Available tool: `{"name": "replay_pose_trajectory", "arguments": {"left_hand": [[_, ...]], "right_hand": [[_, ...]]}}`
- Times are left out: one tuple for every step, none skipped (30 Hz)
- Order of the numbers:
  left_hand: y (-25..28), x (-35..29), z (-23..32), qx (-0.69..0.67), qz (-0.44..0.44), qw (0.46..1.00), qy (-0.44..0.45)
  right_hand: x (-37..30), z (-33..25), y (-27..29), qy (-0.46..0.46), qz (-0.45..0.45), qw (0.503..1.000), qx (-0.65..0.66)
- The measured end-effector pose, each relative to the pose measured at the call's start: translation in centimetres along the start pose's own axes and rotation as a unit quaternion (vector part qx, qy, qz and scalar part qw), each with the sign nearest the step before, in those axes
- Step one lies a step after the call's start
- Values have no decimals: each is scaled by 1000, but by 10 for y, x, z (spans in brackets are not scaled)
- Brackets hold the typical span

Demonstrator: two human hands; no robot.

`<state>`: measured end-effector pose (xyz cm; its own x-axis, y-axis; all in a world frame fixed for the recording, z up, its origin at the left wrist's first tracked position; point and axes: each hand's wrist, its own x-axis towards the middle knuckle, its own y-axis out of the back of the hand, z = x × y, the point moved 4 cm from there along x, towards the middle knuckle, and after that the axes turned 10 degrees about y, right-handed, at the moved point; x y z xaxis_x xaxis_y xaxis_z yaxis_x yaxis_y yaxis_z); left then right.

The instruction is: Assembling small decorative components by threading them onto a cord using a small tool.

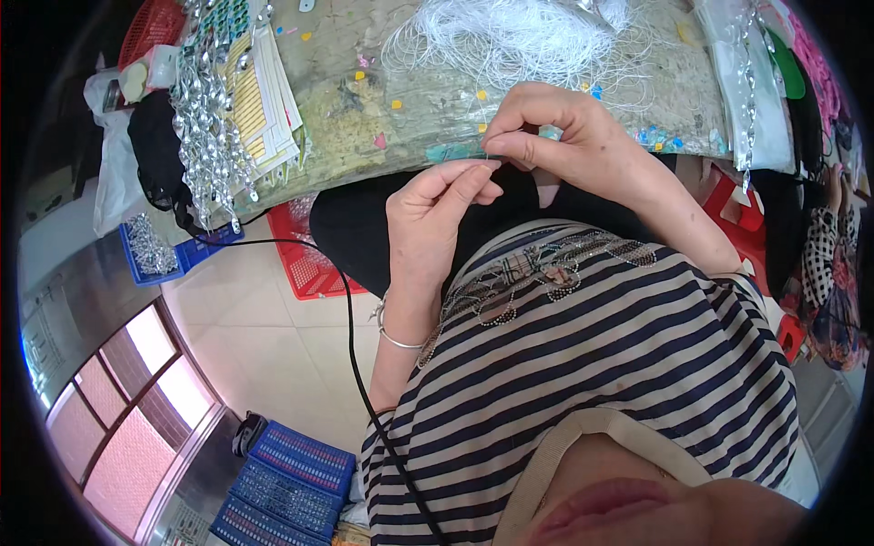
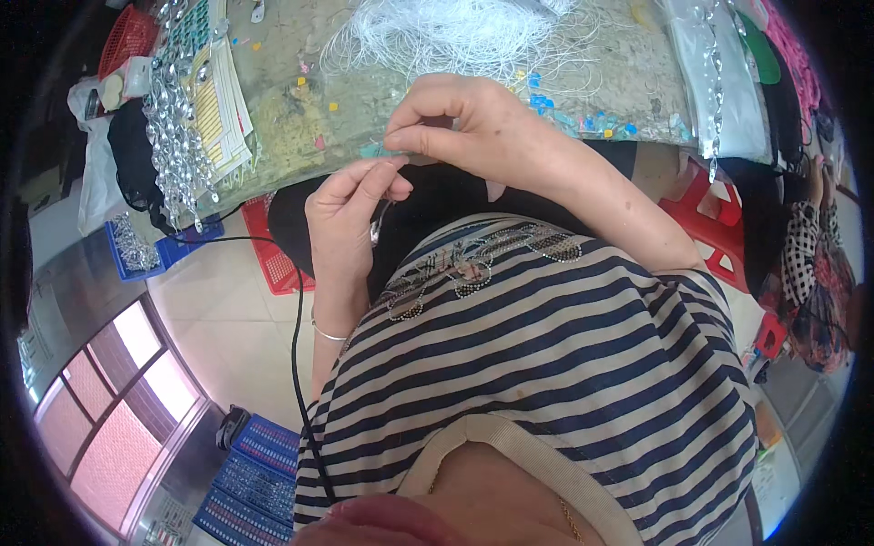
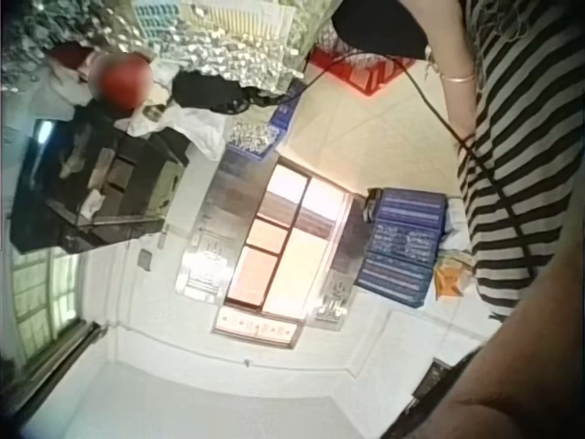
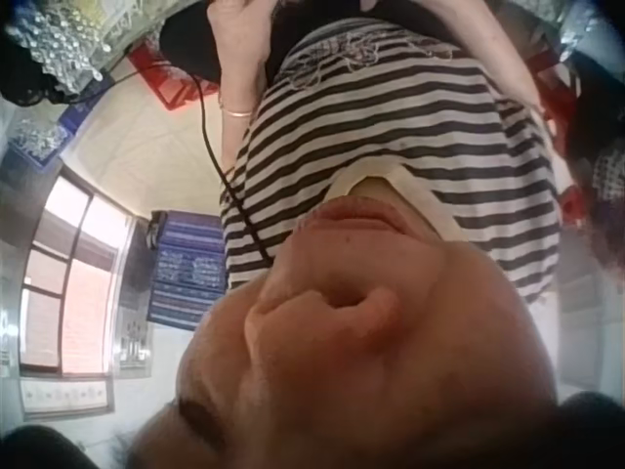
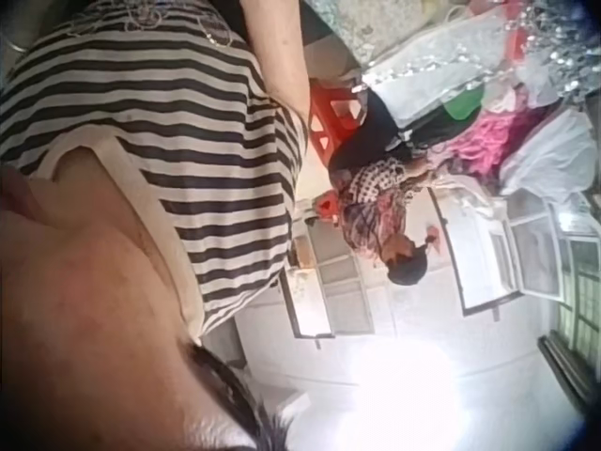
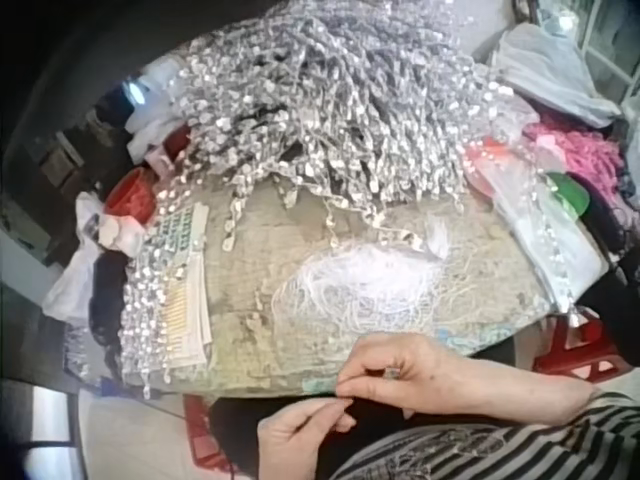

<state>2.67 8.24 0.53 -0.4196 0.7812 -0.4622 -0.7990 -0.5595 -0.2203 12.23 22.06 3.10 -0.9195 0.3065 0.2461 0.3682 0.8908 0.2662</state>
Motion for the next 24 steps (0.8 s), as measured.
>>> {"name": "replay_pose_trajectory", "arguments": {"left_hand": [[2,0,-1,12,2,1000,1],[4,0,-2,11,3,1000,2],[5,0,-3,7,5,1000,-2],[6,1,-4,2,5,1000,-6],[6,0,-4,1,5,1000,-5],[7,0,-5,0,7,1000,5],[7,0,-6,-2,8,1000,15],[7,1,-7,-2,7,1000,15],[7,2,-8,-1,4,1000,19],[7,2,-8,0,2,1000,22],[6,2,-8,-1,1,1000,22],[4,3,-8,-3,-2,1000,25],[2,2,-9,-6,-4,1000,29],[2,2,-9,-6,-4,1000,30],[0,3,-10,13,-17,999,32],[-1,4,-10,31,-30,999,34],[-1,5,-11,31,-30,998,34],[-1,6,-12,23,-42,998,41],[-2,5,-13,15,-54,997,49],[-2,4,-14,14,-54,997,50],[-2,3,-16,15,-60,997,53],[-2,4,-16,15,-65,996,56],[-3,5,-14,15,-65,996,56],[-4,5,-11,15,-62,997,51]], "right_hand": [[1,0,0,0,-1,1000,1],[0,2,1,-50,7,998,34],[-1,5,0,-101,16,993,66],[0,6,0,-101,15,993,66],[-1,9,0,-124,32,987,96],[-2,12,1,-147,50,980,125],[-1,11,1,-147,50,980,124],[-2,12,0,-194,53,968,149],[-4,14,-1,-241,56,953,173],[-3,15,-2,-241,56,953,173],[-2,15,-2,-228,63,954,185],[-2,15,-3,-216,70,954,198],[-2,17,-4,-216,70,953,198],[-2,19,-3,-208,72,959,181],[-2,21,-3,-199,74,963,165],[-1,21,-3,-199,74,963,164],[0,21,-5,-192,67,963,174],[1,21,-6,-186,61,963,184],[2,21,-7,-187,61,963,183],[3,20,-7,-181,64,963,188],[4,19,-7,-176,67,963,192],[5,19,-7,-176,67,963,192],[5,20,-7,-184,55,964,185],[5,21,-8,-192,43,964,178]]}}
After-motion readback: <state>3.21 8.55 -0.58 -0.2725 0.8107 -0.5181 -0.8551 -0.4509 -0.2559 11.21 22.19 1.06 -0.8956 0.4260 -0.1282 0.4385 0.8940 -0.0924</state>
